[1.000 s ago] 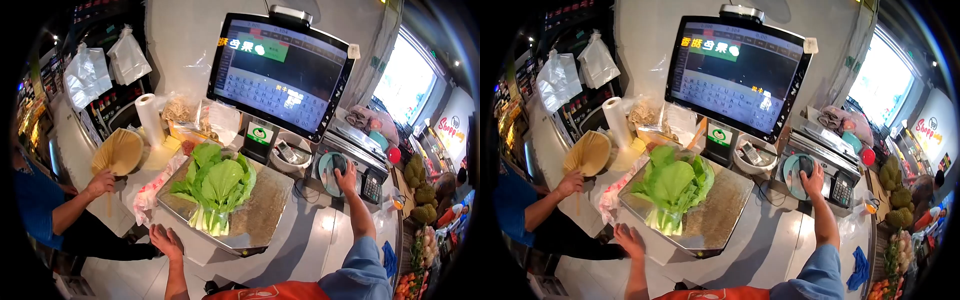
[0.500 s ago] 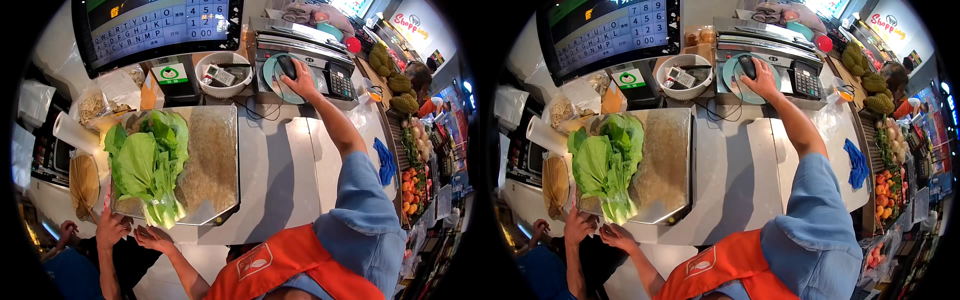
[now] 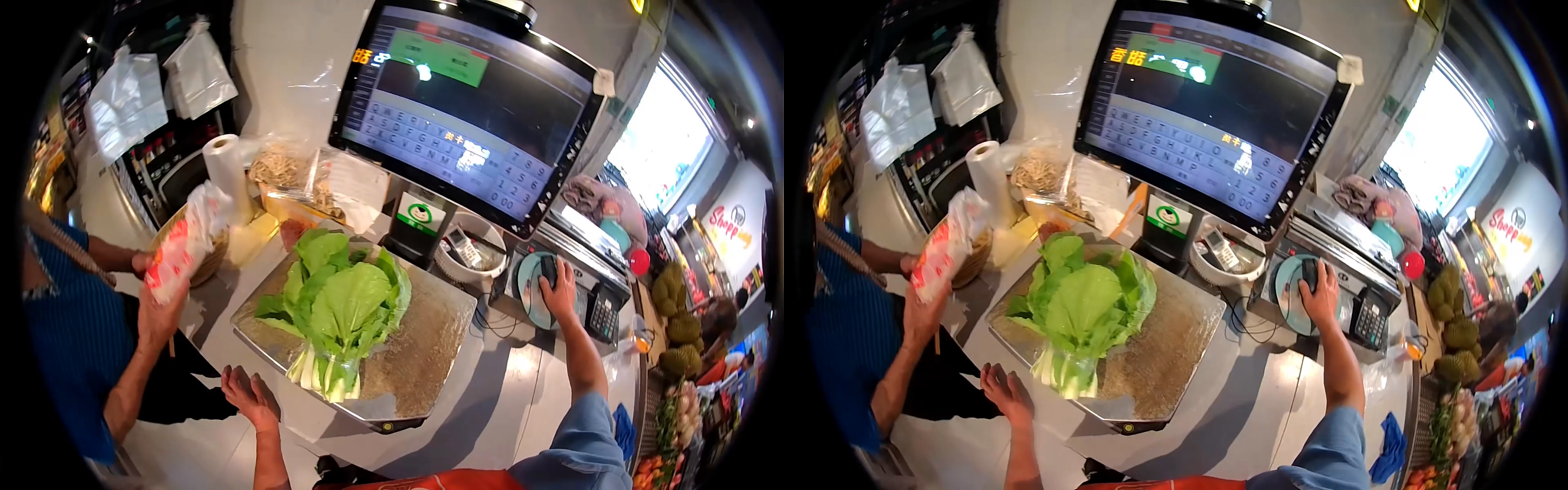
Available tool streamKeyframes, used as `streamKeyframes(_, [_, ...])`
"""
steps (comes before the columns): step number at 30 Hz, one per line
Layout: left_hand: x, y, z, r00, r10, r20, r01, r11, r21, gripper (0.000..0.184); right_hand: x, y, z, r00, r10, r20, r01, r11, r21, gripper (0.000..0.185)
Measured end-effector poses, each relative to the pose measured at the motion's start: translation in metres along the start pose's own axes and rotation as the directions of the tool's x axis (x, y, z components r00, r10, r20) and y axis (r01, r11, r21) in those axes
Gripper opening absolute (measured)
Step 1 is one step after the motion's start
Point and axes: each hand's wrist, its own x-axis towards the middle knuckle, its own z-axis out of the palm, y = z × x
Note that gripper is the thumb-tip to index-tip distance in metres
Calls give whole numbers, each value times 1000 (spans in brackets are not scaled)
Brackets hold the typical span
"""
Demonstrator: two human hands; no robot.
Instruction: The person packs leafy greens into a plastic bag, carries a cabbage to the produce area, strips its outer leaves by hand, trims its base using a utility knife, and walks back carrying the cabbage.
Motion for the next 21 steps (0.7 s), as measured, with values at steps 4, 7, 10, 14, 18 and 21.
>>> streamKeyframes(4, [2,3,0,1000,-28,1,28,1000,7,40,2,0,2,999,-10,40,9,999,35,72])
streamKeyframes(7, [3,8,-2,999,-51,0,51,999,0,39,6,-9,-2,998,-13,67,13,1000,2,71])
streamKeyframes(10, [4,6,-3,998,-66,14,66,998,-5,38,5,-17,-3,996,-32,78,33,999,-14,68])
streamKeyframes(14, [2,9,-3,997,-69,19,69,998,3,37,4,-26,-5,996,-19,88,21,999,-26,64])
streamKeyframes(18, [2,8,-1,997,-69,21,70,997,-13,37,4,-25,-4,994,21,104,-16,998,-55,62])
streamKeyframes(21, [2,11,-3,997,-72,30,73,997,-14,37,4,-17,0,994,21,103,-12,997,-82,62])
